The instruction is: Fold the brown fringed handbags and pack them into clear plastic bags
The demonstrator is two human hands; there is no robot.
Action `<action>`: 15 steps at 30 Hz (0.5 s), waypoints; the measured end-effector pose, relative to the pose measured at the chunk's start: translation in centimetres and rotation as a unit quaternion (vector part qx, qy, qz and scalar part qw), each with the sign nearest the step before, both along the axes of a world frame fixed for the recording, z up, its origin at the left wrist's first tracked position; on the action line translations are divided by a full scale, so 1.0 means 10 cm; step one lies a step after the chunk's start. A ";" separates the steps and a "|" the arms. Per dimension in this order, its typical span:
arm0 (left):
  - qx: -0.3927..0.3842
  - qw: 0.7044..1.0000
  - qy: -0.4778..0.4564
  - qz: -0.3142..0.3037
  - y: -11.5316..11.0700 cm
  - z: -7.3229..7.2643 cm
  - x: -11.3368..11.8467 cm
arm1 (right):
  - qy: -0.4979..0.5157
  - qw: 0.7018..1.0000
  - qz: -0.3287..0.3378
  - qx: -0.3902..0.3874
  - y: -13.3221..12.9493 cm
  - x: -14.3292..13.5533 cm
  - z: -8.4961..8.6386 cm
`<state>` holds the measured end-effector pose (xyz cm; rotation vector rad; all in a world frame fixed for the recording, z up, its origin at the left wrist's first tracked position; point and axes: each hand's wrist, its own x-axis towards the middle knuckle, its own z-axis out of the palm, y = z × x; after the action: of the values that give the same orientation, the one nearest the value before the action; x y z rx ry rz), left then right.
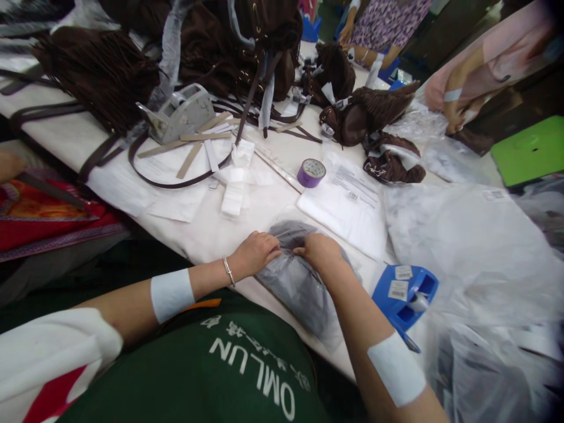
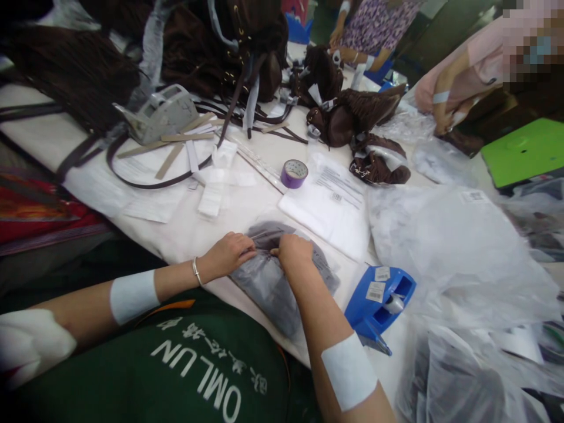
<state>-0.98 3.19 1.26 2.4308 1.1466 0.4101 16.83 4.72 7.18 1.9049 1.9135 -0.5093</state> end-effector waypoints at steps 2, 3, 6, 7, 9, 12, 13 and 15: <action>0.011 1.000 -0.001 0.002 -0.01 0.00 0.00 | 0.005 0.999 0.007 0.043 -0.10 0.02 0.01; 0.014 1.000 -0.002 0.004 -0.01 -0.01 0.01 | 0.018 0.998 0.019 0.059 -0.16 0.01 0.00; 0.025 1.000 -0.013 0.011 0.00 -0.03 -0.01 | 0.056 0.993 0.031 0.097 -0.30 -0.01 -0.07; 0.033 0.999 -0.021 0.015 -0.01 -0.05 -0.02 | 0.055 0.992 0.020 0.115 -0.34 -0.01 -0.09; 0.050 0.997 -0.049 0.036 -0.01 -0.07 -0.09 | 0.048 0.986 -0.009 0.162 -0.44 0.05 -0.09; 0.026 0.990 -0.093 0.099 0.03 -0.15 -0.24 | 0.061 0.975 -0.012 0.215 -0.75 0.19 -0.09; -0.015 0.987 -0.095 0.129 0.06 -0.17 -0.27 | 0.079 0.970 0.005 0.228 -0.89 0.22 -0.11; -0.107 0.983 -0.074 0.131 0.11 -0.20 -0.29 | 0.147 0.945 0.059 0.288 -1.19 0.25 -0.20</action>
<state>-3.83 4.27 -0.73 2.0369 1.3731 0.5103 19.31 -7.15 5.18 2.1207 2.5748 -0.2130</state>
